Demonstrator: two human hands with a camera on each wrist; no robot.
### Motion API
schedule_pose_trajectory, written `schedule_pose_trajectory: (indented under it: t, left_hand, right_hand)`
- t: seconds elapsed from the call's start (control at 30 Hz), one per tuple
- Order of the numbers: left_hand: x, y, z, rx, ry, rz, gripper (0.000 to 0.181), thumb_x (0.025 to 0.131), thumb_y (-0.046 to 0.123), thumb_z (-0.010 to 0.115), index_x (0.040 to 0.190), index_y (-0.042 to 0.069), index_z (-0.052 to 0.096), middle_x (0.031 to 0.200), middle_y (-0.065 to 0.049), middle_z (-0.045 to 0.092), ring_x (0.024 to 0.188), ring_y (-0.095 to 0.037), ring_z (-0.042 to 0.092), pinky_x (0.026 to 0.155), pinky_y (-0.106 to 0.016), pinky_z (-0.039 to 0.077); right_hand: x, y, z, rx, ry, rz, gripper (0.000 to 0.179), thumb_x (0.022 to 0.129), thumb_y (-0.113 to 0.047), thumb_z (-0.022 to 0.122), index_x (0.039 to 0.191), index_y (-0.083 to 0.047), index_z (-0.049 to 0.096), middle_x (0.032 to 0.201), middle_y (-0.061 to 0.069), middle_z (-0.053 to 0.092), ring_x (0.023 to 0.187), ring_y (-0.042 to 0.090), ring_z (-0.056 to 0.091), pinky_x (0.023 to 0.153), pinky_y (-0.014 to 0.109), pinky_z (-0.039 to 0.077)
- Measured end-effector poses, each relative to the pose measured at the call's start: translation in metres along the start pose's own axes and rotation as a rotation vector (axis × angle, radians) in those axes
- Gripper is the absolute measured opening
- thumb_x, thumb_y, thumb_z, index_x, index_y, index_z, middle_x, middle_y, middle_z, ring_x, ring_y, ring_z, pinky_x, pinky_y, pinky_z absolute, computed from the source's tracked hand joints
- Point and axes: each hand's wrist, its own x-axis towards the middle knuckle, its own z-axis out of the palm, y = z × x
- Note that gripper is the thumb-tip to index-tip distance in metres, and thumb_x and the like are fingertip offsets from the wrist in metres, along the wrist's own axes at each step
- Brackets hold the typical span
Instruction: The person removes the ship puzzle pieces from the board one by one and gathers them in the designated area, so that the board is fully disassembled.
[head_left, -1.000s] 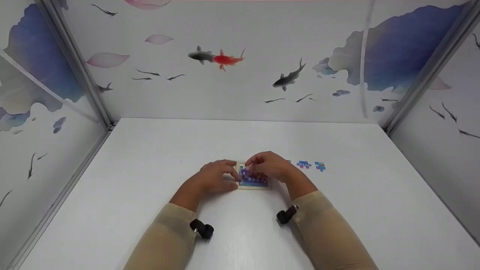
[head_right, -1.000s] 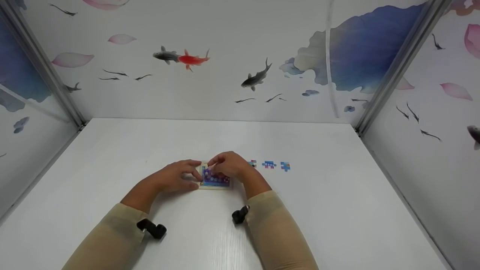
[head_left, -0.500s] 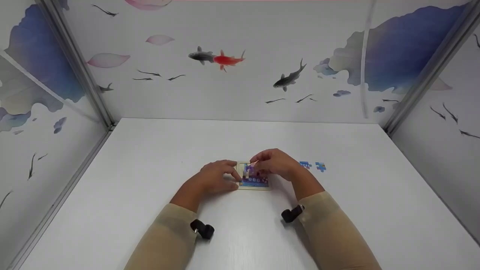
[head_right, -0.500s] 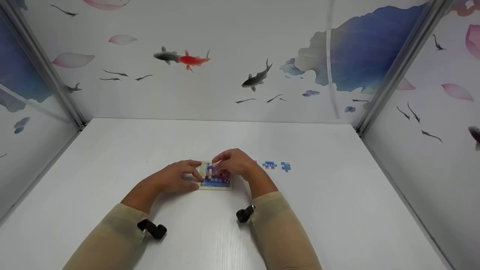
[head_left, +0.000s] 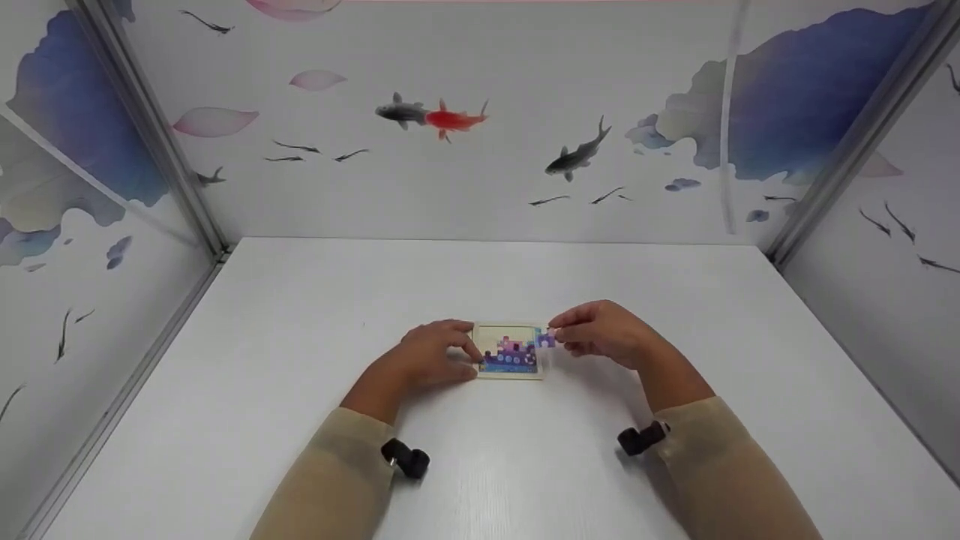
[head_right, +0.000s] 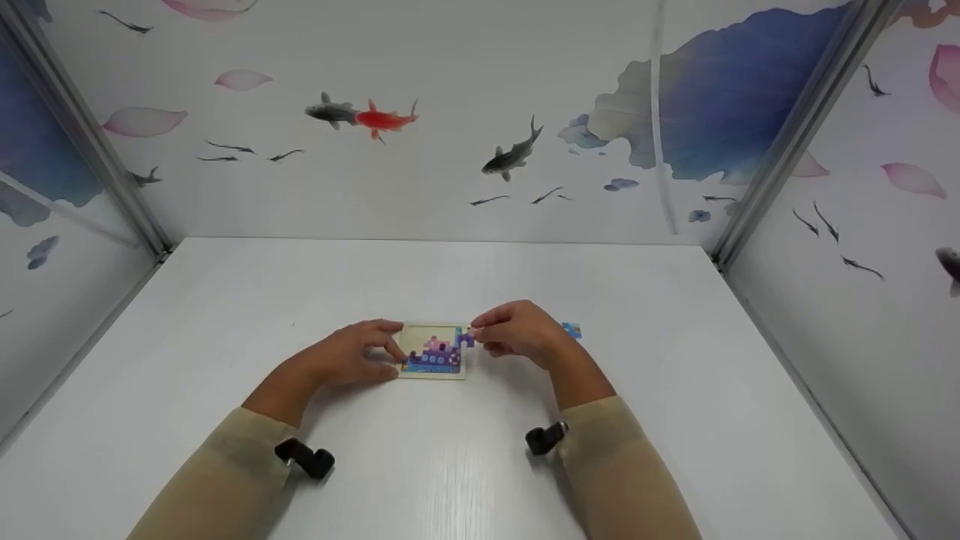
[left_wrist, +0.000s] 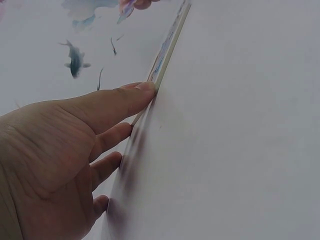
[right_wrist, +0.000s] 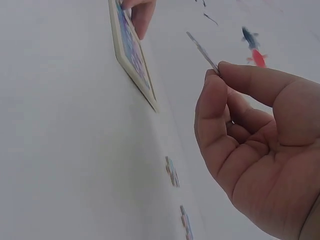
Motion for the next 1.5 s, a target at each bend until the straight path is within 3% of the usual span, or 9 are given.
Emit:
schedule_pose_trajectory:
  t: [0.4, 0.97, 1.5]
  left_hand:
    - [-0.002, 0.004, 0.001, -0.008, -0.002, -0.043, 0.014, 0.094, 0.036, 0.079, 0.107, 0.042, 0.081, 0.169, 0.011, 0.046, 0.166, -0.031, 0.029, 0.135, -0.063, 0.015]
    - [-0.001, 0.005, 0.0, -0.015, -0.006, -0.052, 0.015, 0.094, 0.037, 0.079, 0.107, 0.043, 0.081, 0.169, 0.011, 0.046, 0.166, -0.031, 0.028, 0.136, -0.063, 0.014]
    - [-0.002, 0.003, 0.0, -0.009, -0.005, -0.03, 0.016, 0.094, 0.035, 0.079, 0.108, 0.043, 0.081, 0.169, 0.011, 0.047, 0.166, -0.031, 0.029, 0.136, -0.062, 0.015]
  right_hand:
    - [-0.017, 0.034, -0.041, -0.008, 0.021, 0.043, 0.027, 0.098, -0.018, 0.079, 0.122, -0.007, 0.077, 0.119, 0.007, 0.074, 0.1, 0.02, 0.071, 0.087, 0.026, 0.063]
    - [-0.014, 0.038, -0.035, -0.135, 0.083, 0.079, 0.03, 0.097, -0.025, 0.081, 0.12, -0.006, 0.078, 0.109, 0.007, 0.078, 0.088, 0.015, 0.073, 0.078, 0.024, 0.062]
    - [-0.012, 0.041, -0.042, -0.034, 0.086, 0.099, 0.031, 0.099, -0.017, 0.076, 0.126, -0.001, 0.073, 0.11, 0.009, 0.081, 0.086, 0.015, 0.076, 0.08, 0.025, 0.064]
